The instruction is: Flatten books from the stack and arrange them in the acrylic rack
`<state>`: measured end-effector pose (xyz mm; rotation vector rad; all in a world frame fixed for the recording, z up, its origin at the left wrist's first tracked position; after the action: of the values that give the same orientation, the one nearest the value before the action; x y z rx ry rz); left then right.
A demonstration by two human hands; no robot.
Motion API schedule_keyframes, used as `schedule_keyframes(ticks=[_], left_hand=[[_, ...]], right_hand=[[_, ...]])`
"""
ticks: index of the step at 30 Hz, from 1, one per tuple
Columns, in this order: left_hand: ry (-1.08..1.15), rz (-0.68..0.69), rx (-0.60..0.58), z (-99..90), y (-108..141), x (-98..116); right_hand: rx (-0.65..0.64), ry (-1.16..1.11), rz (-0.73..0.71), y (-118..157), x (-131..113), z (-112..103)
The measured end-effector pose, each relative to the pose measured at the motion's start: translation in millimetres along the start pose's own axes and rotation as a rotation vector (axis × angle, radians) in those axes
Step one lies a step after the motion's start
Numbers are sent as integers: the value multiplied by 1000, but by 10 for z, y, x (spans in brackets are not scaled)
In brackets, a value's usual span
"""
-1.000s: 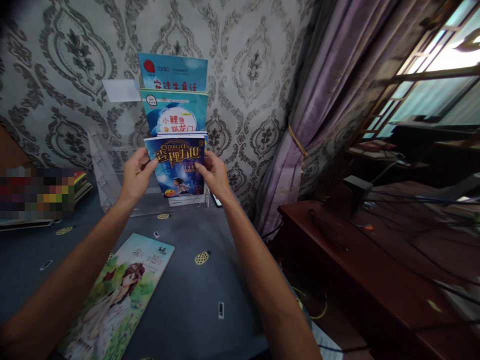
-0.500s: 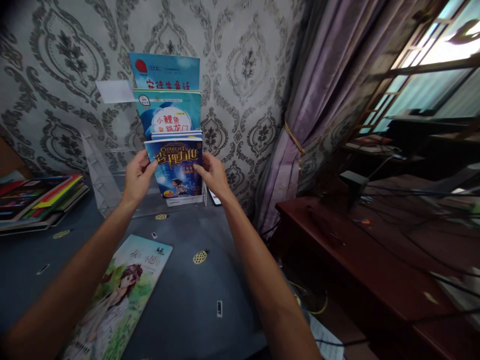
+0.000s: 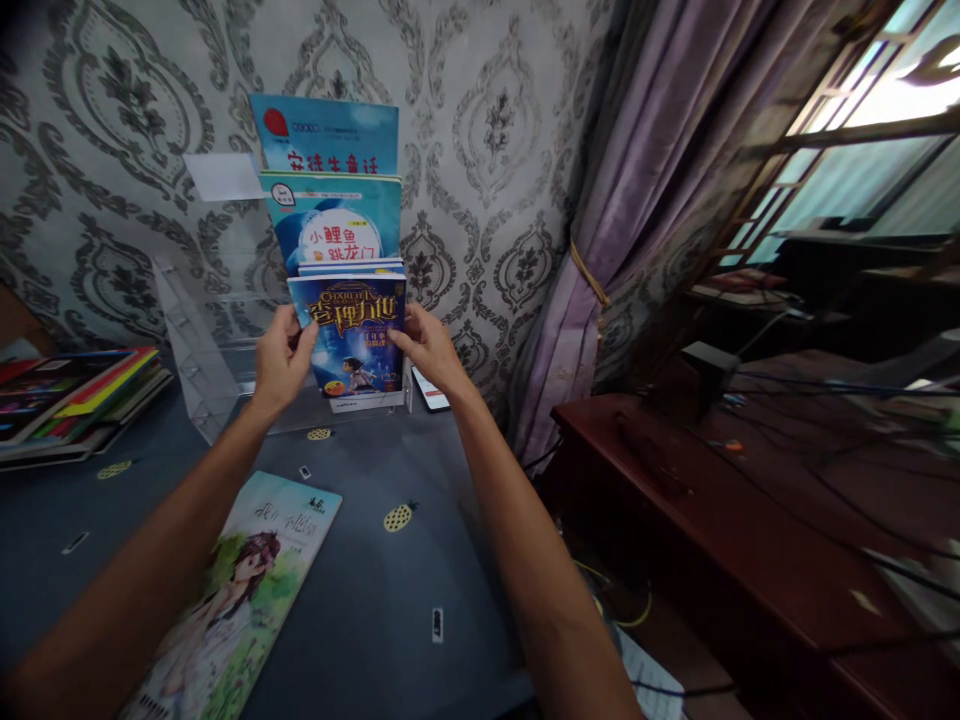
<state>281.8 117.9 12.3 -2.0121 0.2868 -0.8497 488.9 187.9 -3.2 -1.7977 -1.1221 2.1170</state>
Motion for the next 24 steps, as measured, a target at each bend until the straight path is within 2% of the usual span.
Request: schedule_keyframes(ticks=[11,24], left_hand=[[-42,-1,50,21,13,-71],[-106,25,36,20,13,-60]], right_hand=[[-182,-27,130,-201,43,-56],[-174,41,55,-187,8,-58]])
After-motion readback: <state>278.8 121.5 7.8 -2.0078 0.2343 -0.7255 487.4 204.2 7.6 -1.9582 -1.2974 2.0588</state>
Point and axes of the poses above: each hand's wrist, its own y-axis away from the middle knuckle, its own z-axis out of the palm, x = y × z, the point moved 8 cm from there along -y, towards the middle knuckle, and after that the axes turned 14 degrees about -y, right-handed, at the moved point
